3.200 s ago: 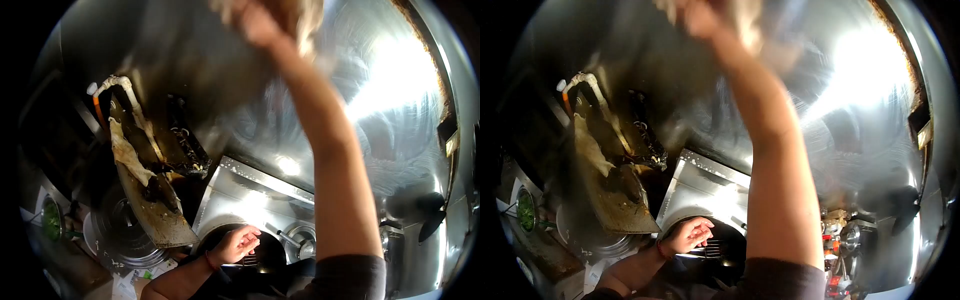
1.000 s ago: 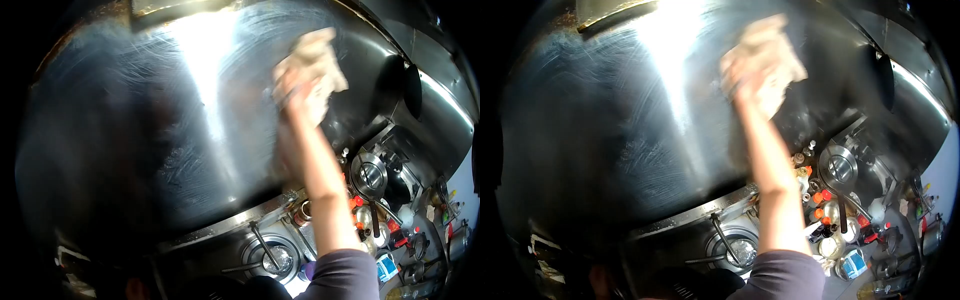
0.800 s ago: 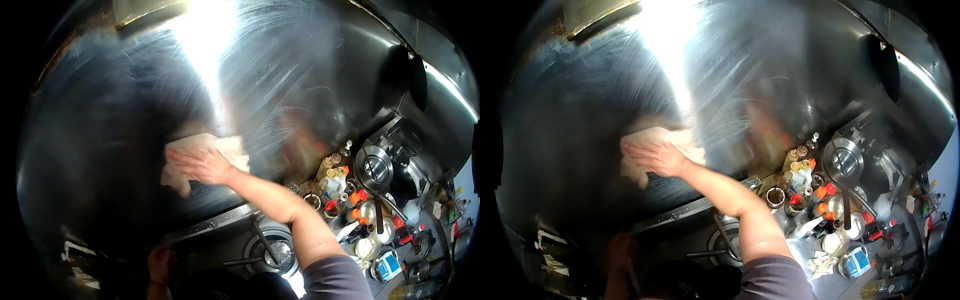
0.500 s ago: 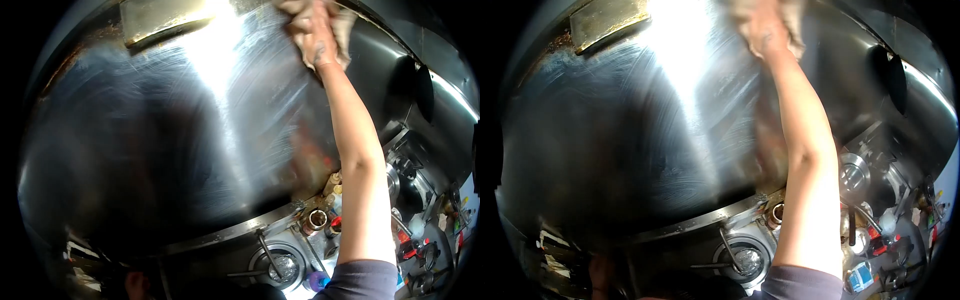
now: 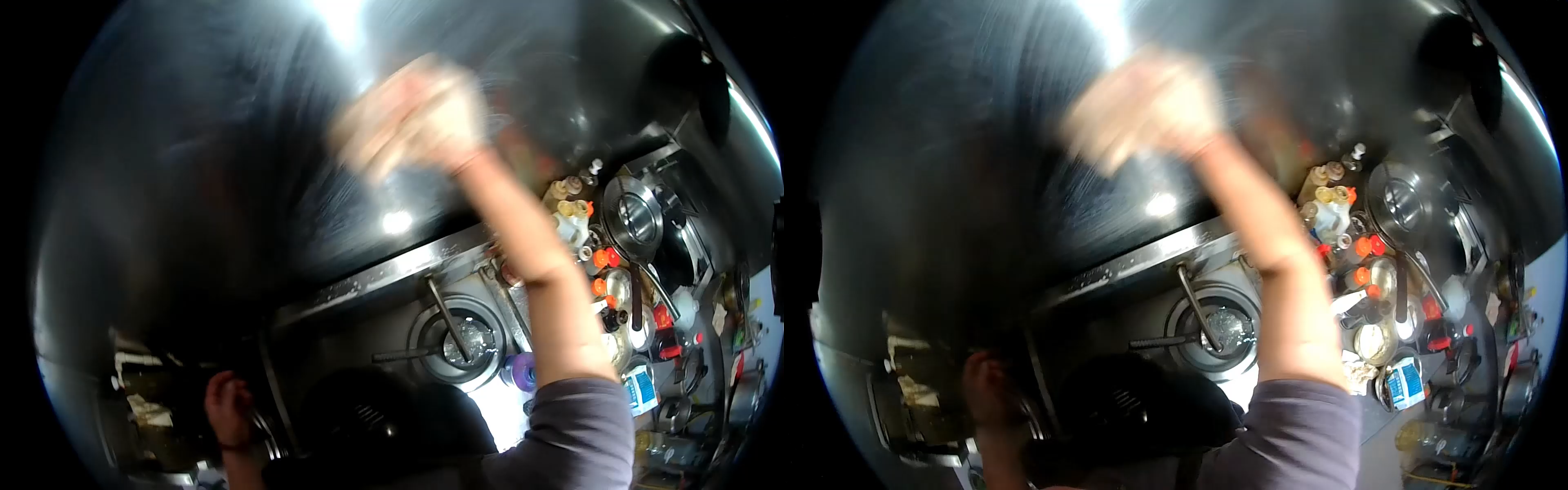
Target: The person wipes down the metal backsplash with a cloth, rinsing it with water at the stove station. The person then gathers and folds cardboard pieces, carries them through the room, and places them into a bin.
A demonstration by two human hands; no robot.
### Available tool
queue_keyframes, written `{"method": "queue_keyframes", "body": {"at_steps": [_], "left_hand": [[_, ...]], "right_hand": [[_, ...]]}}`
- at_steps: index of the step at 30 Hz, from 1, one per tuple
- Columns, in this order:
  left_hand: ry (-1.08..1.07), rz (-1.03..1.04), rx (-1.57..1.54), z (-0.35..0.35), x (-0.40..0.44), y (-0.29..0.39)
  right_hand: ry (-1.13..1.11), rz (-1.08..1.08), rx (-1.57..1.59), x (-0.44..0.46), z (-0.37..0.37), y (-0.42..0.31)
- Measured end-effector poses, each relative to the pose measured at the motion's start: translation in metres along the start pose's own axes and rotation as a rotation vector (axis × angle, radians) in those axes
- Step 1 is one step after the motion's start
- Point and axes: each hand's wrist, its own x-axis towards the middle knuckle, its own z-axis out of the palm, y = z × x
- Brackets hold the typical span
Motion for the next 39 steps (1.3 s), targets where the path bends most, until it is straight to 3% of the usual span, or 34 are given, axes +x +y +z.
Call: {"method": "queue_keyframes", "body": {"at_steps": [1,2,3,5,7,8,9,10,11,12,13,14,15,18,20,21,23,25,28,30,32,34,36,37,39], "left_hand": [[0.06,0.044,0.053,-0.038,-0.008,-0.012],[0.122,0.085,0.109,-0.076,-0.016,-0.023],[0.204,0.097,0.163,-0.115,-0.027,-0.032],[0.273,0.102,0.229,-0.14,-0.039,-0.03],[0.359,0.041,0.047,-0.133,-0.041,-0.025],[0.275,0.175,0.109,-0.133,-0.025,-0.048],[0.257,0.118,-0.025,-0.096,-0.021,-0.032],[0.236,0.06,-0.146,-0.043,-0.016,-0.007],[0.176,0.058,-0.295,-0.013,-0.009,-0.007],[0.081,-0.052,-0.451,0.015,-0.009,0.006],[-0.077,-0.059,-0.567,0.028,-0.013,0.017],[-0.076,-0.029,-0.546,0.022,-0.018,0.02],[-0.069,-0.016,-0.522,0.009,-0.028,0.022],[0.181,-0.094,-0.489,-0.069,-0.058,0.024],[0.278,-0.058,-0.468,-0.104,-0.08,0.015],[0.326,-0.035,-0.475,-0.114,-0.088,0.012],[0.279,-0.085,-0.526,-0.129,-0.092,0.001],[0.158,-0.114,-0.667,-0.125,-0.091,-0.014],[-0.056,-0.144,-0.904,-0.083,-0.073,-0.027],[-0.154,-0.147,-0.895,-0.064,-0.069,-0.024],[-0.225,-0.128,-0.924,-0.06,-0.066,-0.03],[-0.177,-0.217,-0.92,-0.061,-0.067,-0.043],[-0.116,-0.266,-0.921,-0.068,-0.074,-0.043],[-0.097,-0.289,-0.932,-0.07,-0.075,-0.044],[-0.095,-0.28,-0.934,-0.071,-0.073,-0.045]], "right_hand": [[0.014,-0.012,-0.248,-0.005,-0.021,0.035],[0.048,-0.105,-0.767,-0.014,-0.031,0.067],[0.043,-0.226,-1.501,-0.019,-0.03,0.087],[0.11,0.758,-1.23,-0.021,0.012,0.065],[-0.044,1.17,-1.26,-0.03,0.084,0.019],[-0.221,1.152,-1.192,-0.02,0.139,-0.039],[-0.385,1.124,-1.107,-0.01,0.192,-0.097],[-0.321,1.027,-0.808,-0.001,0.198,-0.173],[-0.517,0.829,0.17,0.003,0.213,-0.213],[-0.519,0.826,0.184,0.006,0.211,-0.212],[-0.001,1.083,0.618,0.02,0.203,-0.201],[0.059,1.064,0.405,0.025,0.195,-0.194],[-0.034,1.016,0.078,0.026,0.184,-0.171],[-0.154,1.028,-0.63,-0.002,0.138,-0.059],[0.015,1.174,-0.625,-0.027,0.099,-0.001],[0.131,1.268,-0.556,-0.032,0.086,0.003],[0.161,1.344,-0.537,-0.029,0.102,-0.012],[0.002,1.292,-0.594,-0.01,0.131,-0.074],[-0.504,1.048,-0.597,0.019,0.175,-0.202],[-0.98,0.703,-0.359,0.047,0.179,-0.294],[-1.249,0.272,-0.006,0.082,0.189,-0.376],[-1.131,-0.09,0.105,0.107,0.214,-0.44],[-0.618,0.236,0.153,0.104,0.255,-0.511],[-0.628,0.225,0.161,0.096,0.275,-0.522],[-0.093,0.142,0.561,0.08,0.31,-0.523]]}}
